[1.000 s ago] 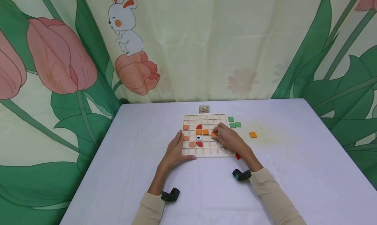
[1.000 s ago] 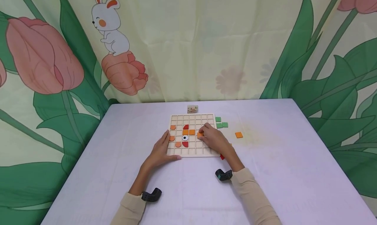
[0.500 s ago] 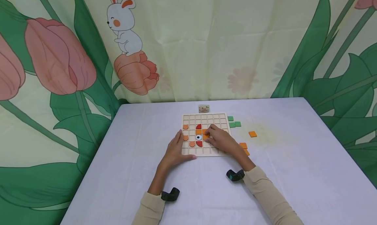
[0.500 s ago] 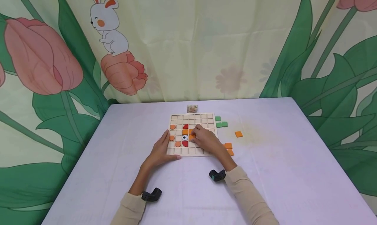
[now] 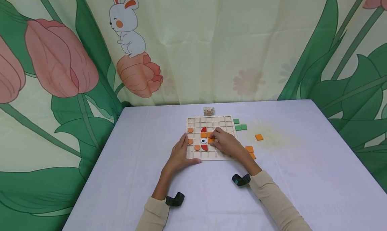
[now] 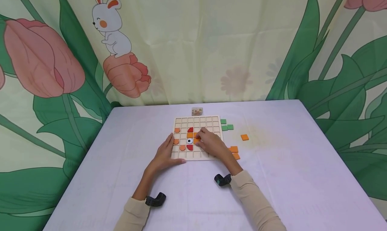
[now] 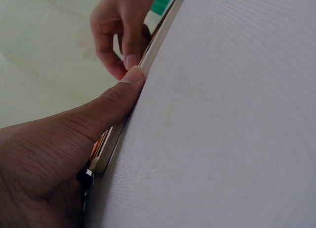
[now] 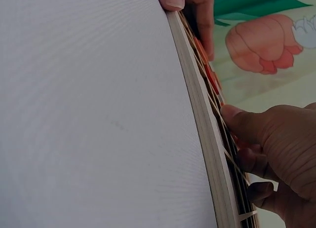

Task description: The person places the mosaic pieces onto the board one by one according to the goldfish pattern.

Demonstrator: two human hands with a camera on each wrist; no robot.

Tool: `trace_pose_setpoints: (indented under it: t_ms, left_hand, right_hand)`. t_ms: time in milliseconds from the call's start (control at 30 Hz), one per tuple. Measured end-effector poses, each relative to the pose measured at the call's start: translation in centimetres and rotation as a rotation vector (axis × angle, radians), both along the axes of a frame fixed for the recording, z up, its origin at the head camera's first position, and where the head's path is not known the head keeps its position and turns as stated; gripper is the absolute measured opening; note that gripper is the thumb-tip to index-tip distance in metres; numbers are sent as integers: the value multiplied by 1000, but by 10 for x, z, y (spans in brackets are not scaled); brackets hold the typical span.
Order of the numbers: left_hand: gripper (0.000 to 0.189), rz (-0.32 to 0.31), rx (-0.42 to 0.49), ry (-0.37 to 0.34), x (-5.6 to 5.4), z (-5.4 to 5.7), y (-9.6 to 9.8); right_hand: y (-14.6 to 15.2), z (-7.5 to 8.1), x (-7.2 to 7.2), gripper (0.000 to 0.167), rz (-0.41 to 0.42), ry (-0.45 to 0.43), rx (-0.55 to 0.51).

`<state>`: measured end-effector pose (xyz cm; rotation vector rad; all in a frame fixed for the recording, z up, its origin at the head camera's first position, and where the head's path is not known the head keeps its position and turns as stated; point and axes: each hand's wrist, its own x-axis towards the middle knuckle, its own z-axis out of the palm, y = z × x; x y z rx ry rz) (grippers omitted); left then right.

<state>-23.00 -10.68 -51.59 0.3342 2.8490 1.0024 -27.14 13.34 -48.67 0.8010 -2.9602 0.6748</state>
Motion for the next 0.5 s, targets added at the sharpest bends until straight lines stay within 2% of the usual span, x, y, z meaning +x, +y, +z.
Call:
trace_pose_setpoints:
  t_ms: [500]
  left_hand:
    - [125,-6,-9,1,-1,-1,-1]
  right_hand:
    - [0,-4,0,33,9,26,-7]
